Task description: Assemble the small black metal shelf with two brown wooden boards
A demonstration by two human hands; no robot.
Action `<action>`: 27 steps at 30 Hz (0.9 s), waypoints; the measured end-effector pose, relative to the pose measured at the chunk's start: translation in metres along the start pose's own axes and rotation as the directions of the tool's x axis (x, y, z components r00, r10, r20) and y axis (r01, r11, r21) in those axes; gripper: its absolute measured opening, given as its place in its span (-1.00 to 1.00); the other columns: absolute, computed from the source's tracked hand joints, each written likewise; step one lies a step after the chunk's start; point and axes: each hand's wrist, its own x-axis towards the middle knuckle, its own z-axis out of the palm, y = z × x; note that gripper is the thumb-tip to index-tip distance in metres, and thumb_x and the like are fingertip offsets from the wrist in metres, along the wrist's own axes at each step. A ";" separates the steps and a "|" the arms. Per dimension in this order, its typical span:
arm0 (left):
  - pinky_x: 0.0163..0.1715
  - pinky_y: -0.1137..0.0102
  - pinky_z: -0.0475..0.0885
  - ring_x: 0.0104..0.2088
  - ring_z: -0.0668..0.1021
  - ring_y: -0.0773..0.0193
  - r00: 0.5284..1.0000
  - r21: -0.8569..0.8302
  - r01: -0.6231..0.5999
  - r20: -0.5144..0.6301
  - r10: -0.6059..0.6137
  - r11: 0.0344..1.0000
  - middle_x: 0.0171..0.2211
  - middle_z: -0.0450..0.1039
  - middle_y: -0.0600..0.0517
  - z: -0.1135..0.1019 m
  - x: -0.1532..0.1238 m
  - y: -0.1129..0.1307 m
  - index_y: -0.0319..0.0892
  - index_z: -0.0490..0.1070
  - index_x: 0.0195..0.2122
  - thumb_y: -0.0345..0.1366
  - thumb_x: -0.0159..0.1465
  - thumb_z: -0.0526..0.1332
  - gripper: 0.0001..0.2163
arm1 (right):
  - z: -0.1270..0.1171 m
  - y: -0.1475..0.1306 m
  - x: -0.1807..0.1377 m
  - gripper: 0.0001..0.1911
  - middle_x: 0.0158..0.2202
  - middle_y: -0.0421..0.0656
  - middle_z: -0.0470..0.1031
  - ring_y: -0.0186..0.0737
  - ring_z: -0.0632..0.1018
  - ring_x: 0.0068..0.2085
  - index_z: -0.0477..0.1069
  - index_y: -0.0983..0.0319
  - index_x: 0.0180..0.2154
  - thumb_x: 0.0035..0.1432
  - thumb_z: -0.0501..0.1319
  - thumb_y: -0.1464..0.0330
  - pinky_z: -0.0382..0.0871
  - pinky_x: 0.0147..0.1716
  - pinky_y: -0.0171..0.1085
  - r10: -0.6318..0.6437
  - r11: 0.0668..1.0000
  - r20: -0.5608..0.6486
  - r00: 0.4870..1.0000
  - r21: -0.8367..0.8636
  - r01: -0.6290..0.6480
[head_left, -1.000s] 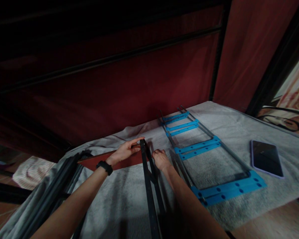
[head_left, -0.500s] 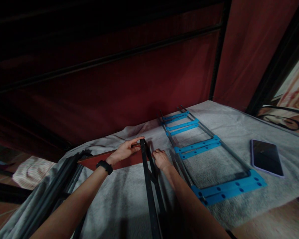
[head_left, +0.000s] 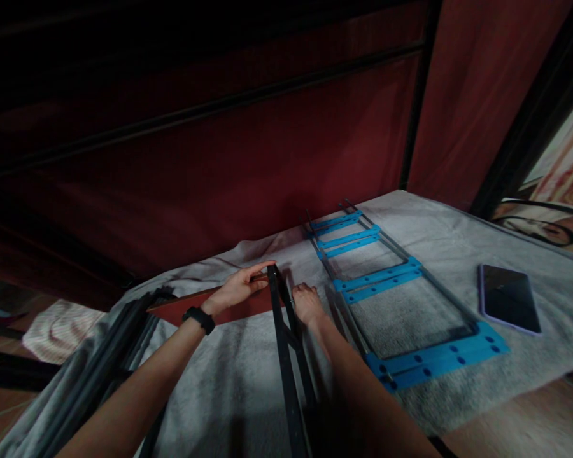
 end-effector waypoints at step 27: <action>-0.32 0.39 0.39 -0.28 0.51 0.23 1.000 -0.013 -0.022 0.007 0.022 1.000 -0.18 0.53 -0.06 0.000 0.002 -0.003 -0.16 0.22 0.28 -0.23 0.20 0.29 -0.39 | 0.007 0.015 -0.002 -0.72 -0.03 0.03 0.44 -0.10 0.39 0.06 0.41 0.26 -0.10 0.29 -0.03 0.47 0.13 0.05 -0.12 -0.083 0.994 -0.001 0.997 0.067 0.083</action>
